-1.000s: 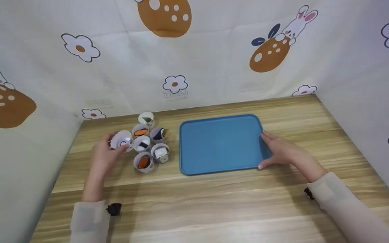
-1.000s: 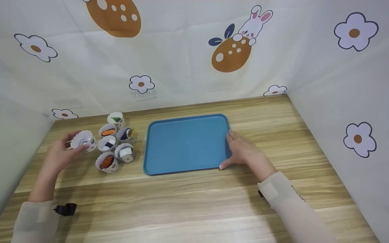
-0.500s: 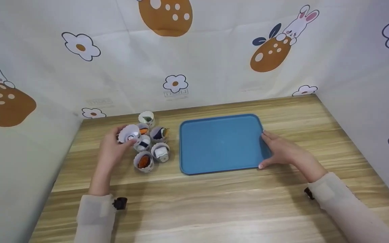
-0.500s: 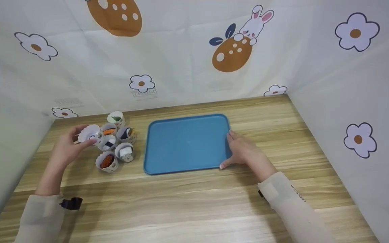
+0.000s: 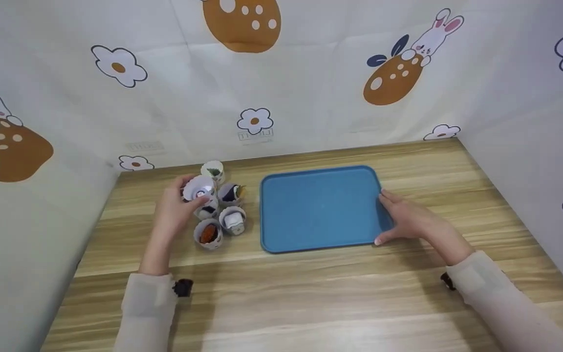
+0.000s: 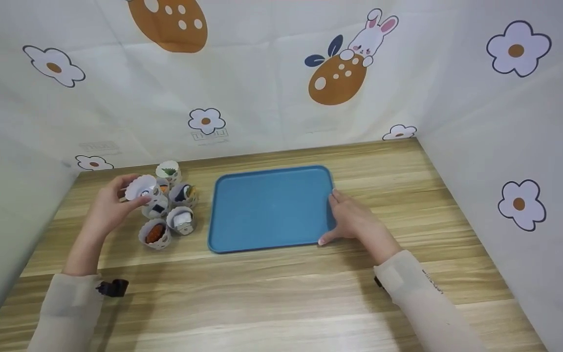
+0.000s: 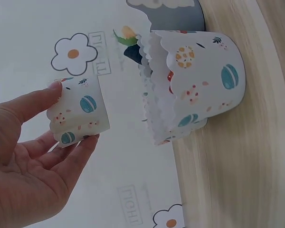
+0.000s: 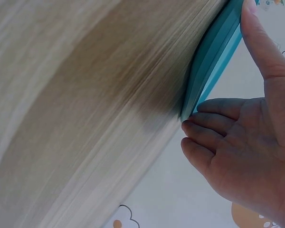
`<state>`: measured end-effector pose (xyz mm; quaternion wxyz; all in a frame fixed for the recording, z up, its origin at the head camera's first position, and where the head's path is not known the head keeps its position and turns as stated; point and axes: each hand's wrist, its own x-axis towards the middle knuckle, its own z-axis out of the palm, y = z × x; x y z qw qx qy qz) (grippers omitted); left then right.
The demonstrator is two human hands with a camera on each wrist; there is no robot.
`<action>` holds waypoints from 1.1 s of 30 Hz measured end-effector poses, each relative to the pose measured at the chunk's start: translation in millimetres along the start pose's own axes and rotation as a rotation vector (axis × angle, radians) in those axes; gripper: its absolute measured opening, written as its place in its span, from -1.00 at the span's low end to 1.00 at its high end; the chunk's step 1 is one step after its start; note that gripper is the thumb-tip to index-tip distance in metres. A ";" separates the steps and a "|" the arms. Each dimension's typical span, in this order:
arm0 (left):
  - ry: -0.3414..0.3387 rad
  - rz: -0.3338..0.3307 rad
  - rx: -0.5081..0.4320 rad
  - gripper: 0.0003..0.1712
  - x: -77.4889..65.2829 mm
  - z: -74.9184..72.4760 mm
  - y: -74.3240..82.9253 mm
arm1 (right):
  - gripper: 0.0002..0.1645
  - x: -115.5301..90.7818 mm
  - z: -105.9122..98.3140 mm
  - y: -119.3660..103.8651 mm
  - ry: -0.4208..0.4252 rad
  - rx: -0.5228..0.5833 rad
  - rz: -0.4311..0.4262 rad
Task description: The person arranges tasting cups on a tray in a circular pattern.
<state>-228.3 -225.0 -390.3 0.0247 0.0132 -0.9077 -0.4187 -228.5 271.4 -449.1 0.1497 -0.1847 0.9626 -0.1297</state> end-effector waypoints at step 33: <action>-0.038 0.028 0.000 -0.30 15.4 26.8 18.0 | 0.52 -0.5 -1.0 0.0 -0.028 0.007 0.012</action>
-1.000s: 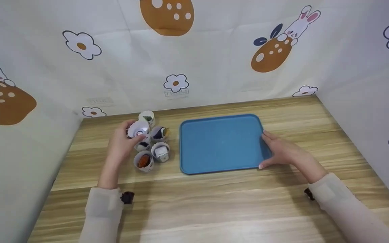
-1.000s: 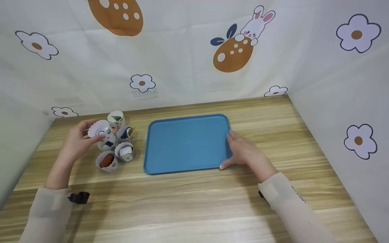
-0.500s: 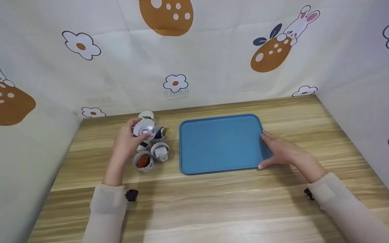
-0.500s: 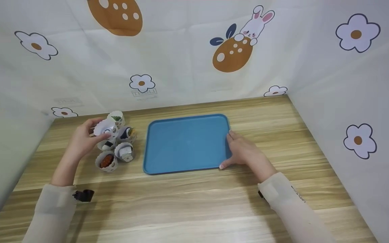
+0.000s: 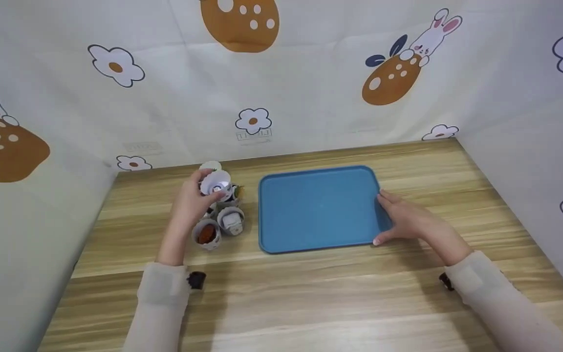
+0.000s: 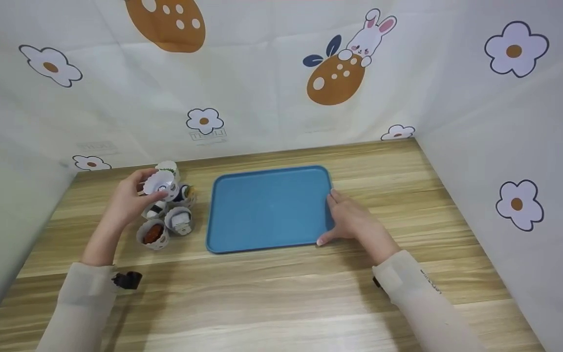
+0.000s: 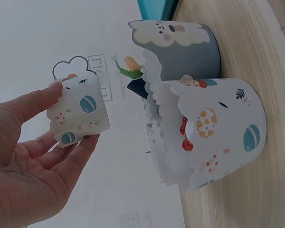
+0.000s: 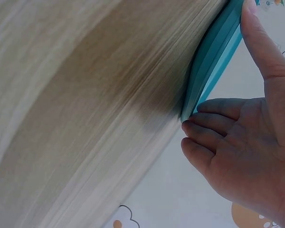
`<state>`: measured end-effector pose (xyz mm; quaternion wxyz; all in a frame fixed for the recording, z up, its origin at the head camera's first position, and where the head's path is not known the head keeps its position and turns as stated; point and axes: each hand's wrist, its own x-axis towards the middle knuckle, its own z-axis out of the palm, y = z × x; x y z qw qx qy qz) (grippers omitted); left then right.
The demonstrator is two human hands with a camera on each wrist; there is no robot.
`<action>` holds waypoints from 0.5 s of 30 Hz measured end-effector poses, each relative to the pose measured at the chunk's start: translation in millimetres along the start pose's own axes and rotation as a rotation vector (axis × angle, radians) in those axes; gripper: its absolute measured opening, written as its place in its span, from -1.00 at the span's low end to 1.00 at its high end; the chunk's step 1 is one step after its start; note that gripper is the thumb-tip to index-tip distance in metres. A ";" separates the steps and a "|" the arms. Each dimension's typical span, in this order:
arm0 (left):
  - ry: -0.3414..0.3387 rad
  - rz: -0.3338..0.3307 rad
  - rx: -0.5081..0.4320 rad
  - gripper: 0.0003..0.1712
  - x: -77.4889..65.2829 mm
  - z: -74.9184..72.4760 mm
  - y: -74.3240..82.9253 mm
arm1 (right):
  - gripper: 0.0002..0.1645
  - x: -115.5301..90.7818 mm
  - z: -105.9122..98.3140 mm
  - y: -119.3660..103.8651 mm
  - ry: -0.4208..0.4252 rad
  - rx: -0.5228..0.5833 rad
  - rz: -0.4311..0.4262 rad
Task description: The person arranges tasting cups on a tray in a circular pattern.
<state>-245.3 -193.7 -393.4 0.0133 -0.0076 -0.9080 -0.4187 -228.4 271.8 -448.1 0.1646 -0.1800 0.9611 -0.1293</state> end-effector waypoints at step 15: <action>-0.046 0.002 -0.007 -0.29 11.7 14.0 13.4 | 0.54 1.4 2.1 0.7 0.008 0.018 0.011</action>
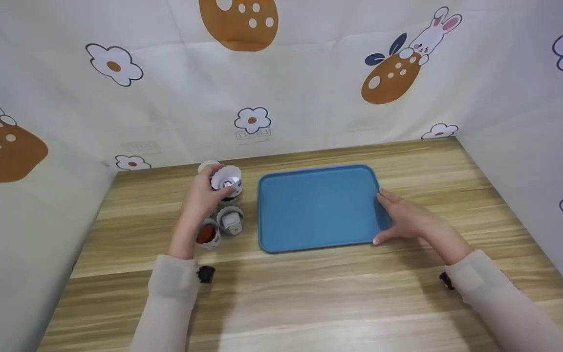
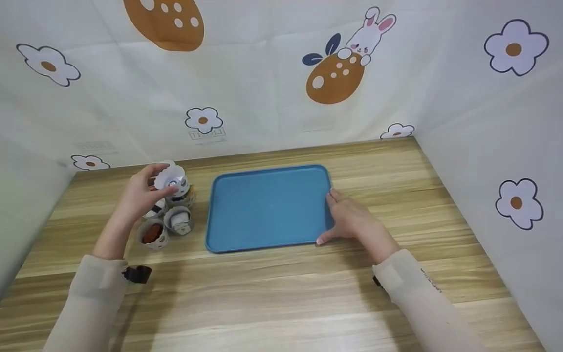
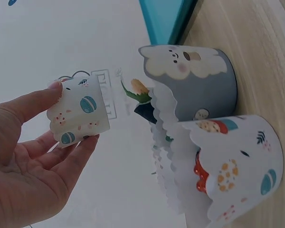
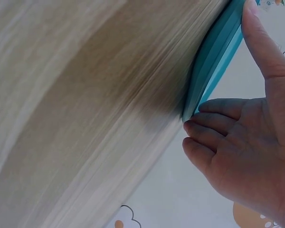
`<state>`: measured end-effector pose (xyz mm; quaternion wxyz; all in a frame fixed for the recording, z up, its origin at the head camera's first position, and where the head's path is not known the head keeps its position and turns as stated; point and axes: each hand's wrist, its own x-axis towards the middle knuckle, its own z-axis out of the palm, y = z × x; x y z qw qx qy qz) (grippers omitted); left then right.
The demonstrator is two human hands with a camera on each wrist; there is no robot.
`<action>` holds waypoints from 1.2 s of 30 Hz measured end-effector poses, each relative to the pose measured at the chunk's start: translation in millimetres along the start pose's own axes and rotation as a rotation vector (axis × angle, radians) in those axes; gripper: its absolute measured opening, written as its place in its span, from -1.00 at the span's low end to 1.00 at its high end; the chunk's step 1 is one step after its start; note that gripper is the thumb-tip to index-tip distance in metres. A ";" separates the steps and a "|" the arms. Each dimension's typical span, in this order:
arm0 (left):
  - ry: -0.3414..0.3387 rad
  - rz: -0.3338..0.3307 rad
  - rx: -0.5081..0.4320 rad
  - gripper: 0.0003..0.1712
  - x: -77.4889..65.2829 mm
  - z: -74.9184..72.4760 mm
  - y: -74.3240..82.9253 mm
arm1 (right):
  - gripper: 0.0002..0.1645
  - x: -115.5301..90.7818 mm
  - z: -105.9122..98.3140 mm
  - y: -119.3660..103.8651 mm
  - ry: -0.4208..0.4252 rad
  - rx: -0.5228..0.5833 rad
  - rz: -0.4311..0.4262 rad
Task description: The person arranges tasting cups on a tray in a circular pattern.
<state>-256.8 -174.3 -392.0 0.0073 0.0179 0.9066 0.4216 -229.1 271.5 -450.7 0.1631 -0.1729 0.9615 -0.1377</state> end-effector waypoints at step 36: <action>-0.034 0.037 0.092 -0.27 16.4 36.7 37.5 | 0.52 0.6 -1.8 -0.8 -0.012 -0.006 -0.005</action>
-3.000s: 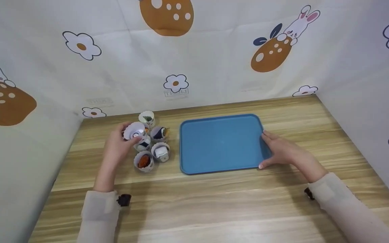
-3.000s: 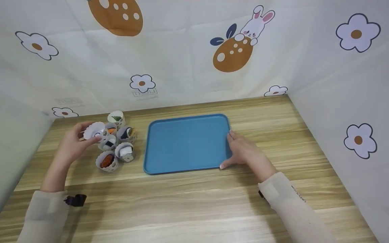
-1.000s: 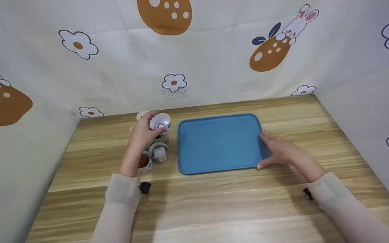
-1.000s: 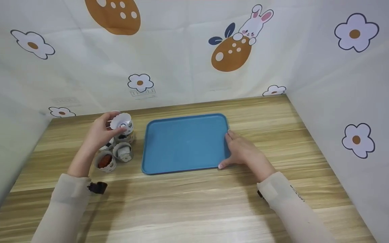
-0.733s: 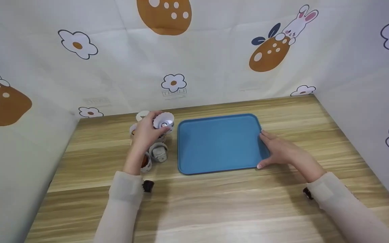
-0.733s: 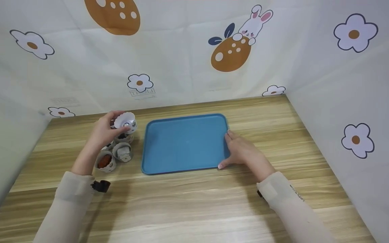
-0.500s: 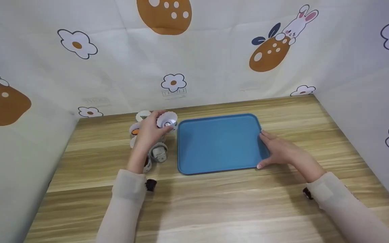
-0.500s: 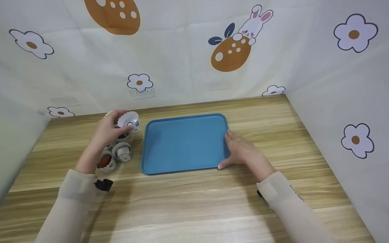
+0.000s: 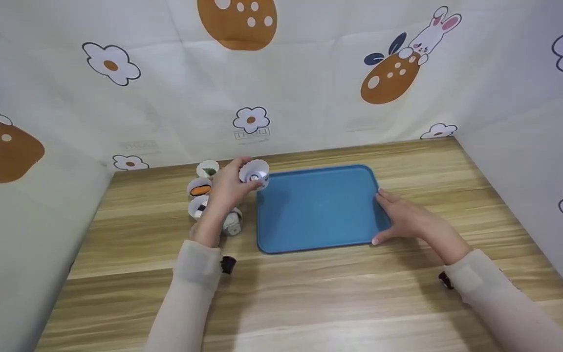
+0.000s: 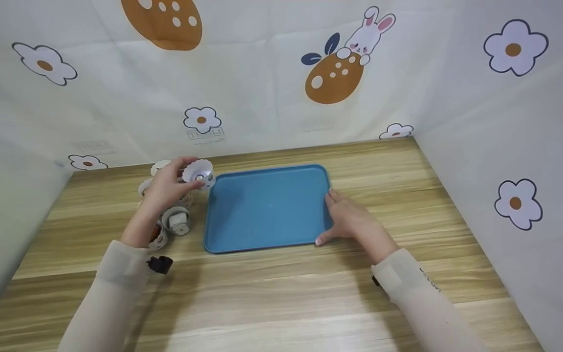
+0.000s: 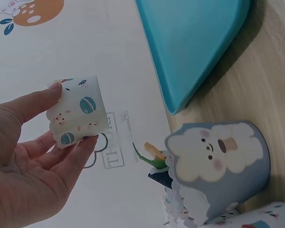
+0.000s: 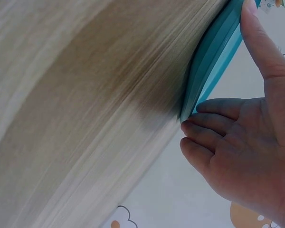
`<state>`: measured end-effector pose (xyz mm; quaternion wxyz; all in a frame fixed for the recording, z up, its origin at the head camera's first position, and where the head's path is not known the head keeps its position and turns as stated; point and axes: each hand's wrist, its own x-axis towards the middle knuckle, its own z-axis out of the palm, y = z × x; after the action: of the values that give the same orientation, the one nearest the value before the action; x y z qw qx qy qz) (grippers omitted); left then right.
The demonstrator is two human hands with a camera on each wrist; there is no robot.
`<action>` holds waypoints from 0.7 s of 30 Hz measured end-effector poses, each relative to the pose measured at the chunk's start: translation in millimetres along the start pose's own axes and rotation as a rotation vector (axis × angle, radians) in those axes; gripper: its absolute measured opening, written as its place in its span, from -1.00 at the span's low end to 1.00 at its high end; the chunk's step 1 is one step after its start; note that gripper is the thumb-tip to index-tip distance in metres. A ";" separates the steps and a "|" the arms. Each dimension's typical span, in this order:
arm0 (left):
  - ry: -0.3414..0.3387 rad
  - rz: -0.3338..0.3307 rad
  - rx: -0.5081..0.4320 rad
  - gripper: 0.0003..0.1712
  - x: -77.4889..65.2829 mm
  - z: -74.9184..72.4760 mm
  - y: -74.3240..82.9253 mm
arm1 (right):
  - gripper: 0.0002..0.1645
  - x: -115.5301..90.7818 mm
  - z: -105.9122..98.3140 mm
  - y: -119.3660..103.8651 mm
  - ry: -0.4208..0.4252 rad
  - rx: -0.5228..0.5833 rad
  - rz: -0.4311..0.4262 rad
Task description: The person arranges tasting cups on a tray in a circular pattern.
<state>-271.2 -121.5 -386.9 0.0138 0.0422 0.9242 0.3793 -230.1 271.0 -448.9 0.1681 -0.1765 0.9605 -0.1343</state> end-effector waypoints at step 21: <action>-0.018 0.042 -0.067 -0.30 12.1 29.3 21.9 | 0.53 0.6 0.4 0.6 -0.001 0.003 -0.009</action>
<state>-280.1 -84.4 -392.3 0.0154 0.0647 0.9098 0.4096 -230.7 271.2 -449.6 0.1685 -0.1809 0.9593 -0.1364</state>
